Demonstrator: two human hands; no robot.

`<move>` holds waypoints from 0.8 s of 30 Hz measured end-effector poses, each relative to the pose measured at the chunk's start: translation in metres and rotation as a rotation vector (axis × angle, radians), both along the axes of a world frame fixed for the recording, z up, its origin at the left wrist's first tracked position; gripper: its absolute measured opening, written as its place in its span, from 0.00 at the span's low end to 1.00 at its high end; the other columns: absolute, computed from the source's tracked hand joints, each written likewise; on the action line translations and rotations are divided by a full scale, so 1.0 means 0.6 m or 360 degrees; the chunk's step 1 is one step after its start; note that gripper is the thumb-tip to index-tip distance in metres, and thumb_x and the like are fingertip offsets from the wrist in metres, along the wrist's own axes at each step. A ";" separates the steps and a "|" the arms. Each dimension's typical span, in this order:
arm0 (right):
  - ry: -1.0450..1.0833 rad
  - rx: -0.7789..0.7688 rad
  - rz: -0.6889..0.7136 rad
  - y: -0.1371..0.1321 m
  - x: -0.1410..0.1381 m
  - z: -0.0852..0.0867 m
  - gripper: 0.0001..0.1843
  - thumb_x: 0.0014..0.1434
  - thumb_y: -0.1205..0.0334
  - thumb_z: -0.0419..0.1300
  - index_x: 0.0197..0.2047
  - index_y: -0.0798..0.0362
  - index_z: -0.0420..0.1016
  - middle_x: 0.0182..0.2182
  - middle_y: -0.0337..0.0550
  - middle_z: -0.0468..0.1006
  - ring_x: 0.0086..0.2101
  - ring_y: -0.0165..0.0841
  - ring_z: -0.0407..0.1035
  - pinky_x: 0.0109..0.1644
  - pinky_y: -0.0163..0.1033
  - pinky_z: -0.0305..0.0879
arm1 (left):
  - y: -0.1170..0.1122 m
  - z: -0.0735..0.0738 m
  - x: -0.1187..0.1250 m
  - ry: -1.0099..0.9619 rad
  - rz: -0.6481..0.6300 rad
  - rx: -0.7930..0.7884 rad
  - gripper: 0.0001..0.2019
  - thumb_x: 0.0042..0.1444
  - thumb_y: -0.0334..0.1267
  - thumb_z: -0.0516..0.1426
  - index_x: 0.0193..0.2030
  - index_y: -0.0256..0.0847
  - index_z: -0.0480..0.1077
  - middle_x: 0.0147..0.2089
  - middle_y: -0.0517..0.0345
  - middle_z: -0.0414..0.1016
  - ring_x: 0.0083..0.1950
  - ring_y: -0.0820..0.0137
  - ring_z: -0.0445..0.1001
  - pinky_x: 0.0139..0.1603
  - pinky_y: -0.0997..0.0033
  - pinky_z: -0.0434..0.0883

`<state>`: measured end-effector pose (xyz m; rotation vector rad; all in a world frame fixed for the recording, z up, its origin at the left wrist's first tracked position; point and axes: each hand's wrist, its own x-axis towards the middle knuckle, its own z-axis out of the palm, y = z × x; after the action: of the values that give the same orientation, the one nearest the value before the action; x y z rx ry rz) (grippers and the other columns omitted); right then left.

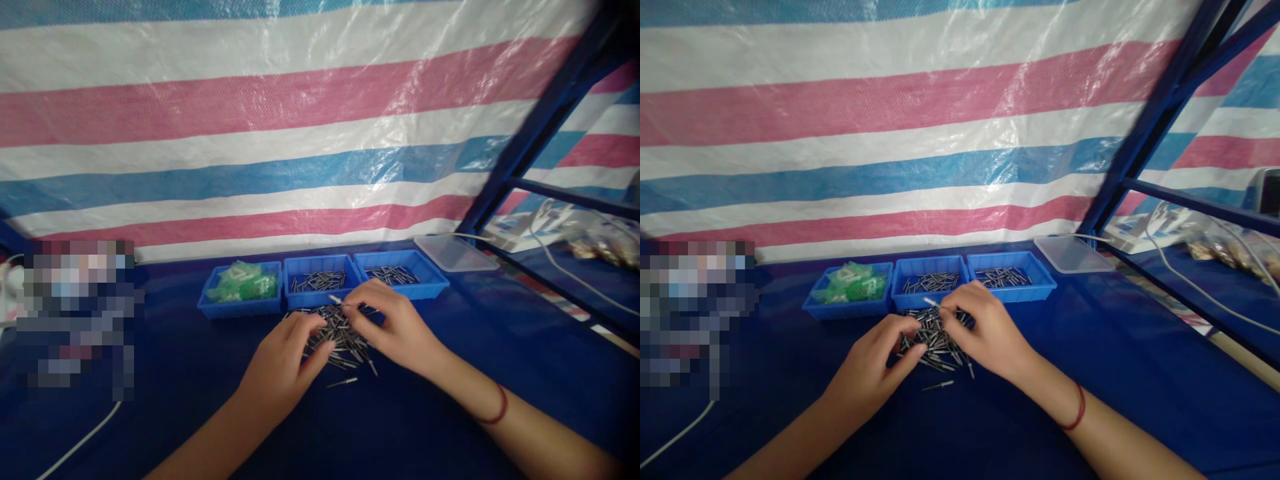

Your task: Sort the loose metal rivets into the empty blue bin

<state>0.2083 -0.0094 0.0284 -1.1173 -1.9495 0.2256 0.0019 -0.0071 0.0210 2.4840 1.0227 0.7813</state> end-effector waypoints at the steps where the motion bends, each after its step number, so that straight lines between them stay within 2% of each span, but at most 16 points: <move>1: -0.0035 0.0052 -0.0124 0.008 0.015 0.004 0.07 0.60 0.66 0.54 0.31 0.51 0.72 0.30 0.41 0.77 0.33 0.34 0.69 0.42 0.42 0.62 | -0.002 0.001 0.000 0.0105 -0.0074 0.0052 0.10 0.61 0.41 0.54 0.47 0.42 0.67 0.44 0.55 0.72 0.43 0.65 0.70 0.44 0.65 0.67; 5: -0.0316 0.0151 -0.0696 0.042 0.104 0.019 0.08 0.56 0.64 0.54 0.29 0.51 0.72 0.29 0.42 0.78 0.31 0.37 0.70 0.40 0.41 0.61 | -0.009 -0.004 0.003 0.0429 -0.0323 0.0149 0.14 0.57 0.48 0.58 0.45 0.43 0.72 0.44 0.55 0.73 0.43 0.63 0.70 0.43 0.63 0.66; 9: -0.0604 -0.0015 -0.1108 0.063 0.189 0.009 0.10 0.53 0.60 0.55 0.23 0.51 0.71 0.21 0.43 0.74 0.24 0.36 0.67 0.31 0.39 0.57 | -0.013 -0.013 0.008 0.0591 -0.0387 0.0203 0.08 0.57 0.42 0.59 0.42 0.43 0.72 0.42 0.57 0.73 0.41 0.65 0.70 0.40 0.65 0.63; 12: -0.0803 -0.0130 -0.1351 0.066 0.217 -0.007 0.15 0.53 0.54 0.56 0.20 0.52 0.71 0.16 0.44 0.71 0.19 0.35 0.63 0.26 0.38 0.51 | -0.015 -0.016 0.010 0.0667 -0.0379 0.0238 0.04 0.59 0.38 0.57 0.38 0.42 0.72 0.40 0.58 0.73 0.40 0.67 0.69 0.39 0.67 0.62; 15: -0.0770 -0.0107 -0.1450 0.066 0.215 -0.010 0.17 0.54 0.51 0.55 0.22 0.53 0.73 0.18 0.46 0.73 0.19 0.35 0.63 0.25 0.38 0.50 | -0.014 -0.020 0.012 0.0709 -0.0380 0.0265 0.03 0.61 0.35 0.56 0.38 0.42 0.71 0.39 0.58 0.73 0.39 0.67 0.69 0.38 0.66 0.62; 17: -0.0655 -0.0047 -0.1377 0.064 0.199 -0.003 0.17 0.56 0.52 0.54 0.23 0.53 0.72 0.20 0.46 0.74 0.20 0.35 0.64 0.26 0.39 0.53 | -0.014 -0.023 0.014 0.0711 -0.0363 0.0280 0.04 0.62 0.34 0.54 0.37 0.41 0.70 0.39 0.57 0.73 0.39 0.66 0.69 0.38 0.65 0.62; 19: -0.0526 -0.0002 -0.1162 0.059 0.171 0.008 0.16 0.57 0.54 0.53 0.23 0.53 0.72 0.21 0.45 0.75 0.23 0.35 0.66 0.29 0.39 0.56 | -0.012 -0.024 0.014 0.0633 -0.0296 0.0235 0.06 0.63 0.33 0.52 0.37 0.40 0.69 0.39 0.56 0.73 0.40 0.65 0.69 0.39 0.64 0.62; 21: -0.0391 -0.0017 -0.0802 0.051 0.134 0.017 0.13 0.58 0.58 0.54 0.26 0.52 0.73 0.25 0.44 0.76 0.27 0.35 0.68 0.33 0.39 0.59 | -0.009 -0.022 0.013 0.0452 -0.0180 0.0093 0.08 0.65 0.34 0.49 0.38 0.40 0.68 0.38 0.57 0.73 0.40 0.66 0.69 0.40 0.65 0.63; 24: -0.0217 -0.0209 -0.0052 0.028 0.070 0.018 0.09 0.60 0.59 0.55 0.31 0.52 0.73 0.29 0.42 0.76 0.31 0.33 0.69 0.35 0.37 0.62 | -0.002 -0.016 0.009 0.0123 -0.0018 -0.0154 0.08 0.66 0.34 0.47 0.40 0.41 0.66 0.37 0.59 0.73 0.39 0.69 0.71 0.41 0.69 0.64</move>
<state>0.2503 0.0074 0.0393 -1.2777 -2.0588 0.2693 0.0074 -0.0080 0.0114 2.4517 1.0461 0.6217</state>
